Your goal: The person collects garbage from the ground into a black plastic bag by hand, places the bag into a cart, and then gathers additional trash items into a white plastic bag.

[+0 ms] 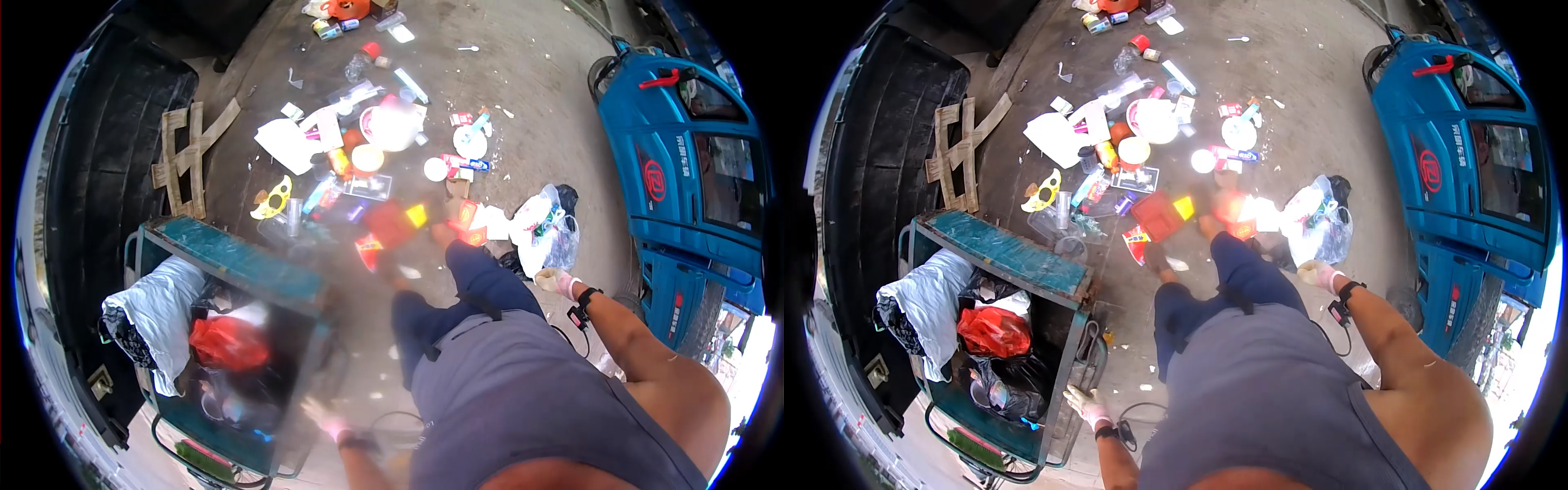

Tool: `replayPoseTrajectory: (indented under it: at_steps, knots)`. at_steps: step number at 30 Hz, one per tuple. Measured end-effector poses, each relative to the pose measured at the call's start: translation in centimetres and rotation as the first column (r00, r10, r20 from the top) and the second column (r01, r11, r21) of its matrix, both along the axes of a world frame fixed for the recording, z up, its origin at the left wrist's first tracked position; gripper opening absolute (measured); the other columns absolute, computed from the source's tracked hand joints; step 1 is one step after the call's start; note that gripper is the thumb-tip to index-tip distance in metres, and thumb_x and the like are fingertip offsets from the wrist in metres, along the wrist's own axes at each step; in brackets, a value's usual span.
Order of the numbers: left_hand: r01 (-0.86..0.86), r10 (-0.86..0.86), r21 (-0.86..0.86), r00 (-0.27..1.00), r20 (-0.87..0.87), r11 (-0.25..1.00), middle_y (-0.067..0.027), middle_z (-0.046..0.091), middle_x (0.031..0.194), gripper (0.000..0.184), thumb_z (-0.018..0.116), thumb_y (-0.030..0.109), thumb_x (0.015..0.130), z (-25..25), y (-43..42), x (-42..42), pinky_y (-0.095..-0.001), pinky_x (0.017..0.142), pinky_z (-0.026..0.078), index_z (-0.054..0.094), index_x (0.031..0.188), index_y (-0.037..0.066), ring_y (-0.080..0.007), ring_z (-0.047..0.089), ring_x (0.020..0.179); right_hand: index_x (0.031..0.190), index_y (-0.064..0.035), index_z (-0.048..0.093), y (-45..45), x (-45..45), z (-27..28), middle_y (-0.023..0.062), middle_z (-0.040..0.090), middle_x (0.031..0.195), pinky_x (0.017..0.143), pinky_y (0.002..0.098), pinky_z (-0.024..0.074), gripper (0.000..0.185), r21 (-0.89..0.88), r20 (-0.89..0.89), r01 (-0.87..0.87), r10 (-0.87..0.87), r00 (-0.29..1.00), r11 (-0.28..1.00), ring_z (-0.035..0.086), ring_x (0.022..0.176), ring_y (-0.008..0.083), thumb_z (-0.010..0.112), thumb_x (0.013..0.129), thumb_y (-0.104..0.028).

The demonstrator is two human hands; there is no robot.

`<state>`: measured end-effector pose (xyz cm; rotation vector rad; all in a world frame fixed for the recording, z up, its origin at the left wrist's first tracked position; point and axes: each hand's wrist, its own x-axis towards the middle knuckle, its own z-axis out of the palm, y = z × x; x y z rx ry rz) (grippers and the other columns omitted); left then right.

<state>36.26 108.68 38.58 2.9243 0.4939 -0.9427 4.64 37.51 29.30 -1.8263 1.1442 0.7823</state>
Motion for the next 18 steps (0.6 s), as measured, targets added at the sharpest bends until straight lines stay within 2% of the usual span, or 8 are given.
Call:
replayPoseTrajectory:
  at_steps: [3, 5, 6, 8, 10, 11, 15, 18]
  knots:
    - [-0.127, 0.127, 0.085, 0.992, 0.007, 0.988, -0.0240, 0.024, 0.168, 0.080, 0.065, 0.026, 0.090, -1.6, -1.0, 0.7, -0.0456, 0.125, 0.029, 0.032, 0.161, 0.009, -0.0422, 0.029, 0.153, 0.094, -0.0078, 0.074, -4.3, 4.2, -0.2, -0.0087, 0.064, 0.081, 0.065, 0.0249, 0.0490, 0.007, 0.068, -0.031, 0.110, -0.108, 0.994, 0.992, 0.056, 0.075, 0.0042, 0.071, 0.093, -0.013]
    - [-0.202, 0.197, 0.041, 0.976, 0.095, 0.979, -0.0270, 0.026, 0.166, 0.078, 0.065, 0.029, 0.089, -4.6, -0.5, -0.2, -0.0440, 0.124, 0.030, 0.037, 0.159, 0.007, -0.0391, 0.032, 0.152, 0.093, -0.0082, 0.074, -8.6, 8.0, -0.8, -0.0099, 0.061, 0.079, 0.063, 0.0245, 0.0471, 0.006, 0.210, 0.012, 0.034, -0.038, 0.999, 0.977, 0.055, 0.073, 0.0038, 0.069, 0.094, -0.012]
    - [-0.267, 0.266, -0.011, 0.958, 0.104, 0.964, -0.0274, 0.027, 0.165, 0.076, 0.065, 0.027, 0.091, -3.7, -2.7, 0.0, -0.0435, 0.125, 0.028, 0.037, 0.157, 0.002, -0.0396, 0.030, 0.152, 0.092, -0.0083, 0.073, -11.0, 9.2, -2.1, -0.0105, 0.059, 0.079, 0.062, 0.0243, 0.0462, 0.007, 0.282, 0.030, -0.001, -0.008, 1.000, 0.959, 0.054, 0.072, 0.0037, 0.068, 0.094, -0.012]
    - [-0.388, 0.400, -0.115, 0.909, 0.118, 0.914, -0.0282, 0.030, 0.164, 0.073, 0.065, 0.023, 0.095, -0.8, -9.2, 2.5, -0.0425, 0.127, 0.023, 0.036, 0.155, -0.007, -0.0406, 0.028, 0.153, 0.092, -0.0070, 0.071, -14.1, 12.8, -2.1, -0.0095, 0.059, 0.078, 0.061, 0.0238, 0.0442, 0.014, 0.183, 0.071, 0.009, -0.023, 0.997, 0.983, 0.054, 0.070, 0.0046, 0.062, 0.099, -0.015]
    - [-0.338, 0.346, -0.089, 0.932, 0.104, 0.937, -0.0278, 0.027, 0.166, 0.078, 0.066, 0.030, 0.095, -1.3, -11.0, 2.7, -0.0411, 0.128, 0.021, 0.034, 0.156, -0.007, -0.0377, 0.025, 0.155, 0.088, -0.0087, 0.066, -15.8, 17.9, 1.0, -0.0016, 0.061, 0.080, 0.066, 0.0280, 0.0486, 0.012, 0.078, 0.070, -0.022, 0.017, 0.997, 0.997, 0.057, 0.074, 0.0076, 0.061, 0.096, -0.016]
    - [-0.313, 0.319, -0.066, 0.942, 0.107, 0.947, -0.0275, 0.026, 0.166, 0.079, 0.065, 0.031, 0.095, -1.8, -12.0, 2.7, -0.0410, 0.128, 0.021, 0.033, 0.157, -0.007, -0.0373, 0.025, 0.156, 0.098, -0.0068, 0.071, -18.3, 17.7, 0.1, -0.0002, 0.066, 0.083, 0.064, 0.0282, 0.0492, 0.019, 0.220, 0.068, 0.087, -0.105, 0.992, 0.972, 0.059, 0.072, 0.0090, 0.060, 0.099, -0.022]
    - [-0.361, 0.366, -0.079, 0.928, 0.070, 0.929, -0.0260, 0.020, 0.169, 0.087, 0.064, 0.038, 0.097, -1.7, -15.3, 4.1, -0.0399, 0.129, 0.016, 0.024, 0.160, -0.007, -0.0353, 0.019, 0.158, 0.091, -0.0089, 0.070, -18.9, 22.7, 6.2, -0.0041, 0.064, 0.078, 0.058, 0.0272, 0.0439, 0.023, 0.093, -0.030, 0.451, -0.450, 0.892, 0.888, 0.059, 0.068, 0.0090, 0.060, 0.099, -0.028]
    - [-0.411, 0.424, -0.168, 0.904, 0.048, 0.896, -0.0250, 0.015, 0.170, 0.090, 0.064, 0.041, 0.099, -0.8, -16.0, 4.4, -0.0392, 0.130, 0.012, 0.019, 0.161, -0.007, -0.0339, 0.014, 0.159, 0.093, -0.0095, 0.070, -19.7, 17.7, 3.3, -0.0035, 0.064, 0.080, 0.056, 0.0271, 0.0428, 0.024, 0.140, -0.043, 0.439, -0.438, 0.898, 0.887, 0.058, 0.068, 0.0087, 0.059, 0.099, -0.030]
